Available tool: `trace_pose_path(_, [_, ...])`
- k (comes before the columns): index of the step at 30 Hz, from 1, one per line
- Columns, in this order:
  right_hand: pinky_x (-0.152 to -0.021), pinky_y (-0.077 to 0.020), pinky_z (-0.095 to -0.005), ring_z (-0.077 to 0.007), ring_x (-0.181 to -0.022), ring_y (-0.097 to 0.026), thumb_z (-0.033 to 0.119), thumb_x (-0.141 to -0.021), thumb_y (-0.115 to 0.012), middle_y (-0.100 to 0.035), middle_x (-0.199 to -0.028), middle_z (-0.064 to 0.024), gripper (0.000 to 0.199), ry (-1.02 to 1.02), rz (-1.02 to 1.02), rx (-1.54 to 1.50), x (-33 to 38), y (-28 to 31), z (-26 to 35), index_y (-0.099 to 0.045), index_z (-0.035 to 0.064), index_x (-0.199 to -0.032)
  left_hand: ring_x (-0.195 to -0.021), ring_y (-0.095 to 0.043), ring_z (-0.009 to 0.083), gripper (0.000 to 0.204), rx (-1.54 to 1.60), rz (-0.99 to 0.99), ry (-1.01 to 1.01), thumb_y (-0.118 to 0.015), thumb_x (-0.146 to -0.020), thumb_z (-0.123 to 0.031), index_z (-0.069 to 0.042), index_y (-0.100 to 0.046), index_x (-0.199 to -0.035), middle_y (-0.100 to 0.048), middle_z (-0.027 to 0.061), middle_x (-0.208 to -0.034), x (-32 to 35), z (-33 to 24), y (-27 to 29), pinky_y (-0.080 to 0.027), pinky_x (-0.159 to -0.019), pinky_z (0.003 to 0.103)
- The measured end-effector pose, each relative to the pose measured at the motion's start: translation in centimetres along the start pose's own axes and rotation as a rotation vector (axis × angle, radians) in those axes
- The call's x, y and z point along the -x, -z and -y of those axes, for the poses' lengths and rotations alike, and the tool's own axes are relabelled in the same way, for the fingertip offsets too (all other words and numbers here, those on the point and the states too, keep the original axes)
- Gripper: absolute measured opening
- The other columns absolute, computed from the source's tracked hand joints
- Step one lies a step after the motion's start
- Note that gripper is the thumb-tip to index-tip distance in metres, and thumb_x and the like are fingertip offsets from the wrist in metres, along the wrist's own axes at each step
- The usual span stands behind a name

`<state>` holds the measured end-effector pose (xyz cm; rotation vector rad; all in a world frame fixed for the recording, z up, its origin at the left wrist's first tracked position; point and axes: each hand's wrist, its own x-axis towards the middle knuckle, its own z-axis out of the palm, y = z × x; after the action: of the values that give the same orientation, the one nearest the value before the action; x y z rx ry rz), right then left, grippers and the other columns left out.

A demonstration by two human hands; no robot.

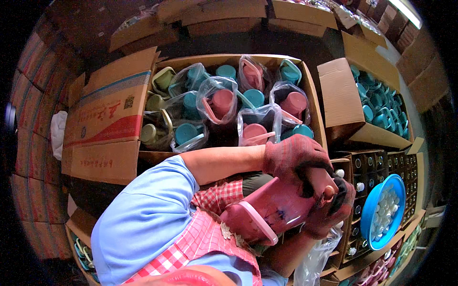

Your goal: The person packs pink plastic containers into clear plastic bags and places them into a cardboard box. They also handle and organize other colorful containers, including blue and green ones, within the box.

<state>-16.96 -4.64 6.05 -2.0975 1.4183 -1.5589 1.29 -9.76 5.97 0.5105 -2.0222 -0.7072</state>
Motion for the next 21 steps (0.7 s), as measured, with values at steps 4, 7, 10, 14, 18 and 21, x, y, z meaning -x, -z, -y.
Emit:
trace_pose_path(4, [-0.066, -0.0422, -0.0398, -0.0312, -0.072, -0.054, 0.052, -0.088, -0.046, -0.054, -0.076, -0.0125, 0.052, 0.028, 0.011, 0.040, -0.4, -0.1, 0.0, -0.055, 0.0012, -0.082, -0.088, -0.060, 0.0339, 0.062, -0.061, -0.002, 0.000, -0.081, -0.044, -0.028, -0.009, -0.062, -0.101, -0.062, 0.0136, -0.093, 0.1, 0.1, 0.0, -0.048, -0.075, 0.040])
trace_pose_path(7, [-0.066, -0.0416, -0.0406, -0.0323, -0.072, -0.054, 0.055, -0.088, -0.044, -0.053, -0.075, -0.0123, 0.054, 0.038, 0.002, 0.055, -0.3, 0.1, 0.3, -0.055, 0.0020, -0.082, -0.087, -0.060, 0.0339, 0.064, -0.066, -0.003, 0.007, -0.080, -0.043, -0.028, -0.009, -0.061, -0.101, -0.062, 0.0134, -0.093, 0.1, -0.4, 0.2, -0.048, -0.075, 0.039])
trace_pose_path(10, [-0.067, -0.0414, -0.0405, -0.0322, -0.072, -0.054, 0.054, -0.088, -0.045, -0.053, -0.074, -0.0122, 0.053, 0.043, 0.016, 0.082, -0.4, 0.1, 0.6, -0.055, 0.0016, -0.083, -0.088, -0.060, 0.0336, 0.064, -0.047, -0.001, 0.029, -0.080, -0.042, -0.028, -0.010, -0.061, -0.101, -0.062, 0.0133, -0.094, 0.3, -0.4, 0.0, -0.048, -0.076, 0.040])
trace_pose_path(14, [-0.067, -0.0410, -0.0403, -0.0326, -0.073, -0.053, 0.052, -0.087, -0.046, -0.052, -0.076, -0.0130, 0.051, 0.024, 0.003, 0.029, -0.1, 0.3, 0.5, -0.055, 0.0015, -0.083, -0.088, -0.060, 0.0334, 0.063, -0.062, 0.001, 0.015, -0.079, -0.042, -0.028, -0.009, -0.061, -0.100, -0.062, 0.0129, -0.093, 0.2, -0.4, 0.0, -0.048, -0.076, 0.039])
trace_pose_path(18, [-0.067, -0.0404, -0.0408, -0.0330, -0.075, -0.052, 0.049, -0.086, -0.049, -0.052, -0.078, -0.0144, 0.048, 0.005, 0.032, 0.077, -0.2, 0.1, 1.0, -0.055, 0.0014, -0.084, -0.087, -0.059, 0.0339, 0.062, -0.098, -0.032, -0.011, -0.079, -0.043, -0.029, -0.007, -0.061, -0.099, -0.061, 0.0130, -0.092, 0.4, 0.0, 0.0, -0.048, -0.075, 0.039])
trace_pose_path(21, [-0.067, -0.0402, -0.0408, -0.0332, -0.074, -0.051, 0.048, -0.085, -0.050, -0.052, -0.078, -0.0150, 0.047, -0.006, 0.019, 0.082, -0.3, 0.2, 0.9, -0.056, 0.0014, -0.084, -0.086, -0.059, 0.0342, 0.061, -0.038, -0.036, -0.020, -0.078, -0.044, -0.029, -0.006, -0.060, -0.097, -0.061, 0.0131, -0.091, 0.3, 0.2, -0.2, -0.048, -0.075, 0.039])
